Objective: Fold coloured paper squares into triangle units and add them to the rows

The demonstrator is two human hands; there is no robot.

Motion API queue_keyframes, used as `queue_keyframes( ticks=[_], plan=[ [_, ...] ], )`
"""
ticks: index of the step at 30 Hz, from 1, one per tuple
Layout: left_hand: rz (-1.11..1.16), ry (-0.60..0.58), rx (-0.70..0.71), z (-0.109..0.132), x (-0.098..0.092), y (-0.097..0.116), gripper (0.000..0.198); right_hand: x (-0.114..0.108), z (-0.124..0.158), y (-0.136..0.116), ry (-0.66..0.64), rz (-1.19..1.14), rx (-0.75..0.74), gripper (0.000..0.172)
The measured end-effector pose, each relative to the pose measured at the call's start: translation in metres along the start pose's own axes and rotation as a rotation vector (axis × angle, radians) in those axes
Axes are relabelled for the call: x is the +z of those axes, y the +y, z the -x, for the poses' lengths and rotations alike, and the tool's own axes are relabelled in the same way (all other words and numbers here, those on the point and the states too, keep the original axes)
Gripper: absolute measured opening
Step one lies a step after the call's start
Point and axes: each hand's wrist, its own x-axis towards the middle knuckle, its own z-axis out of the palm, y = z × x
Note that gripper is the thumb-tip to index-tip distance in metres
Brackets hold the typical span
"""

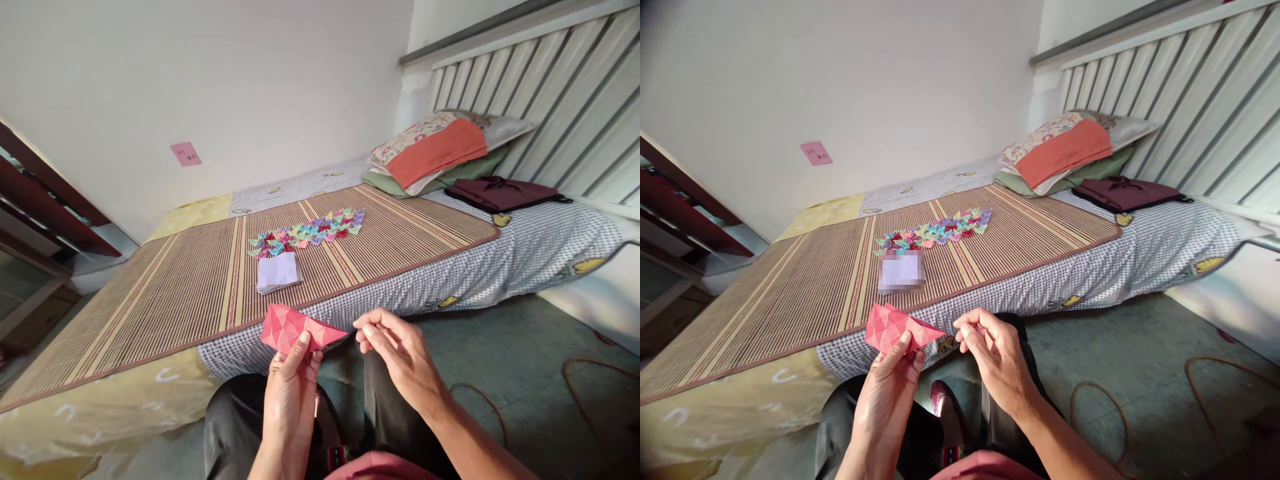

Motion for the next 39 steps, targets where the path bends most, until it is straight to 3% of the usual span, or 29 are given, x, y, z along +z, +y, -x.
queue_keyframes(
  ticks=[10,14,18,21,24,28,33,39],
  plan=[
    [-0.147,-0.126,0.201,0.015,0.010,-0.008,0.027,0.016,-0.006,-0.010,-0.213,-0.113,0.179,0.047],
    [-0.198,-0.141,0.234,0.014,0.007,-0.009,0.026,0.018,-0.005,-0.008,-0.218,-0.131,0.156,0.041],
    [-0.281,-0.122,0.258,0.013,0.004,-0.007,0.029,0.011,-0.006,-0.011,-0.198,-0.006,0.065,0.035],
    [-0.422,-0.218,0.268,0.017,0.006,-0.008,0.027,0.009,-0.010,-0.017,-0.210,0.010,0.047,0.026],
    [-0.447,-0.314,0.260,0.022,0.011,-0.010,0.023,0.015,-0.012,-0.018,-0.213,-0.006,0.037,0.030],
    [-0.422,-0.282,0.262,0.025,0.014,-0.013,0.029,0.025,-0.010,-0.011,-0.104,-0.033,0.026,0.035],
    [-0.449,-0.204,0.299,0.026,0.008,-0.014,0.024,0.024,-0.008,-0.003,-0.093,-0.104,0.082,0.037],
    [-0.495,-0.181,0.326,0.028,0.003,-0.015,0.037,0.021,-0.007,0.000,-0.071,-0.093,0.073,0.038]
  ],
)
